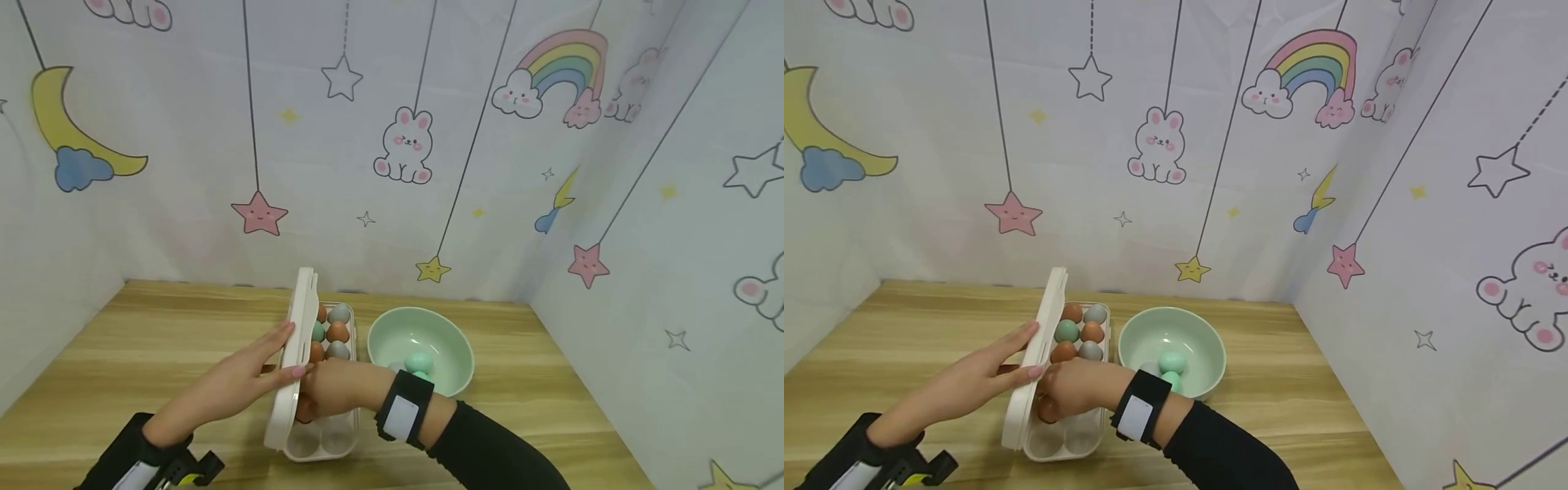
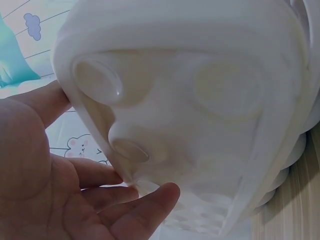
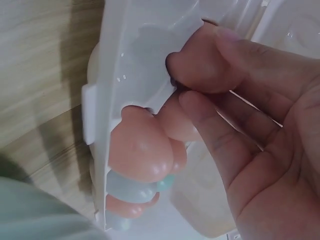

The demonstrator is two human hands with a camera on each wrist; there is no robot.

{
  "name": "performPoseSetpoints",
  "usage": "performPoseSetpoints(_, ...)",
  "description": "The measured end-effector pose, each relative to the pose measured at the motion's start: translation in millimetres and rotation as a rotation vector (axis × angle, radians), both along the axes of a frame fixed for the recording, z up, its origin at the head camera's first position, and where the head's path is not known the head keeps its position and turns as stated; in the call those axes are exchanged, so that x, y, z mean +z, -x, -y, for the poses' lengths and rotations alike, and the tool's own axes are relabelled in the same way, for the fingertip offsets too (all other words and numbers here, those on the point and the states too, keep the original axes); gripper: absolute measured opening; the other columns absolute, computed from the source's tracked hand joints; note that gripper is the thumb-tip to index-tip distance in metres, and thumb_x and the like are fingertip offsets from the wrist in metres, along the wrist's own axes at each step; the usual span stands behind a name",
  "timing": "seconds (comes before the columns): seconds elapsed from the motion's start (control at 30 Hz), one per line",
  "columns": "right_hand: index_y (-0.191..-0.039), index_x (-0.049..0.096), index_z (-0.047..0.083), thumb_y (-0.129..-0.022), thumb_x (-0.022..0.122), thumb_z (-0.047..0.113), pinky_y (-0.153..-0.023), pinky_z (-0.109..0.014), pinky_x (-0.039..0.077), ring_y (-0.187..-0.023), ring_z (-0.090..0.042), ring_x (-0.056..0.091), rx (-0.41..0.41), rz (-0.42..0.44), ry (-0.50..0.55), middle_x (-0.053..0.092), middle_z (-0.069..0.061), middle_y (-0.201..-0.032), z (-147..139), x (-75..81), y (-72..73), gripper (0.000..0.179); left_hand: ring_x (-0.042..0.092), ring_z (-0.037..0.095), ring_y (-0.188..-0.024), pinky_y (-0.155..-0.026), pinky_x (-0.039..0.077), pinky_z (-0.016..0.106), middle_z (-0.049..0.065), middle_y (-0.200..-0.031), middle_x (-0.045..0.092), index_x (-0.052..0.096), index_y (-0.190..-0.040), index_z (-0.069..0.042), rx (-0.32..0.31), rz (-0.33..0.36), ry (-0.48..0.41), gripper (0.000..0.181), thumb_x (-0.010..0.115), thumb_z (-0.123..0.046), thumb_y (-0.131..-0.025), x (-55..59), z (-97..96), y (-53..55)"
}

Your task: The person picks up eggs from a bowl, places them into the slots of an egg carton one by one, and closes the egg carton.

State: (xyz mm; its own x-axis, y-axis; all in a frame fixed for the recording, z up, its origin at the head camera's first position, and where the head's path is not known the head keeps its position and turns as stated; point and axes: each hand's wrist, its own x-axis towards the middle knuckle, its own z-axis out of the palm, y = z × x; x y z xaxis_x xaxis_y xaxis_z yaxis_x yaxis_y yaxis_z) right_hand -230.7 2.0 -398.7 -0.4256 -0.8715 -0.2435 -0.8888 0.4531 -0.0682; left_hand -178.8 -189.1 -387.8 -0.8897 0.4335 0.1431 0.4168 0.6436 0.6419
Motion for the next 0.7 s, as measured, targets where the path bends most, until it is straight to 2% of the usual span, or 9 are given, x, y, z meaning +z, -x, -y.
performPoseSetpoints(0.1,-0.121,0.061,0.018,-0.093,0.062,0.031,-0.075,-0.010,0.046,-0.079,0.006,0.051,0.022,0.011,0.024,0.067,0.010,-0.101,-8.0,2.2,0.6,0.031,0.022,0.038,-0.135,-0.104,0.031,0.065,0.019,-0.157,0.015,0.019,-0.151,-0.008,-0.004,-0.009,0.002,0.082,0.049,-0.057,-0.093,0.3,-0.6,0.9)
performPoseSetpoints(0.23,-0.127,0.058,0.019,-0.090,0.066,0.027,-0.064,-0.010,0.045,-0.074,0.004,0.050,0.005,-0.004,0.040,0.067,0.009,-0.096,-20.2,7.3,1.6,0.038,0.024,0.038,-0.134,-0.102,0.035,0.064,0.019,-0.157,0.014,0.018,-0.151,-0.008,-0.008,0.005,0.000,0.082,0.050,-0.056,-0.093,1.3,0.2,0.6)
performPoseSetpoints(0.33,-0.120,0.059,0.017,-0.089,0.067,0.023,-0.057,-0.012,0.043,-0.066,0.000,0.049,-0.026,-0.006,0.063,0.063,0.009,-0.081,-29.9,14.7,3.0,0.033,0.030,0.040,-0.132,-0.097,0.042,0.062,0.019,-0.157,0.012,0.017,-0.152,-0.008,-0.015,0.019,-0.007,0.082,0.050,-0.055,-0.093,1.7,0.9,0.2)
performPoseSetpoints(0.43,-0.114,0.059,0.014,-0.090,0.064,0.020,-0.059,-0.014,0.044,-0.068,-0.004,0.049,-0.012,-0.039,0.103,0.059,0.007,-0.079,-40.9,22.5,5.8,0.025,0.035,0.039,-0.129,-0.095,0.046,0.059,0.019,-0.157,0.012,0.017,-0.152,-0.009,-0.014,0.021,-0.018,0.082,0.051,-0.055,-0.093,1.1,0.7,0.3)
performPoseSetpoints(0.53,-0.118,0.058,0.016,-0.093,0.062,0.025,-0.071,-0.018,0.049,-0.079,-0.005,0.052,-0.028,-0.081,0.117,0.064,0.003,-0.093,-53.1,28.7,7.5,0.027,0.041,0.038,-0.125,-0.092,0.048,0.057,0.019,-0.157,0.012,0.018,-0.152,-0.008,-0.013,0.017,-0.018,0.082,0.051,-0.055,-0.093,0.6,0.4,0.8)
performPoseSetpoints(0.6,-0.124,0.057,0.018,-0.094,0.060,0.029,-0.081,-0.023,0.051,-0.093,-0.007,0.054,-0.064,-0.088,0.109,0.065,-0.001,-0.109,-62.0,31.0,8.9,0.032,0.044,0.037,-0.123,-0.091,0.049,0.056,0.019,-0.157,0.012,0.018,-0.152,-0.008,-0.013,0.020,-0.017,0.082,0.051,-0.055,-0.093,0.4,0.0,1.2)
performPoseSetpoints(0.7,-0.133,0.052,0.018,-0.094,0.060,0.034,-0.095,-0.030,0.049,-0.115,-0.012,0.050,-0.130,-0.087,0.085,0.056,-0.004,-0.132,-76.4,33.4,11.4,0.042,0.044,0.038,-0.122,-0.090,0.050,0.057,0.020,-0.157,0.012,0.017,-0.152,-0.009,-0.011,0.025,-0.013,0.082,0.051,-0.055,-0.093,1.1,-0.6,1.4)
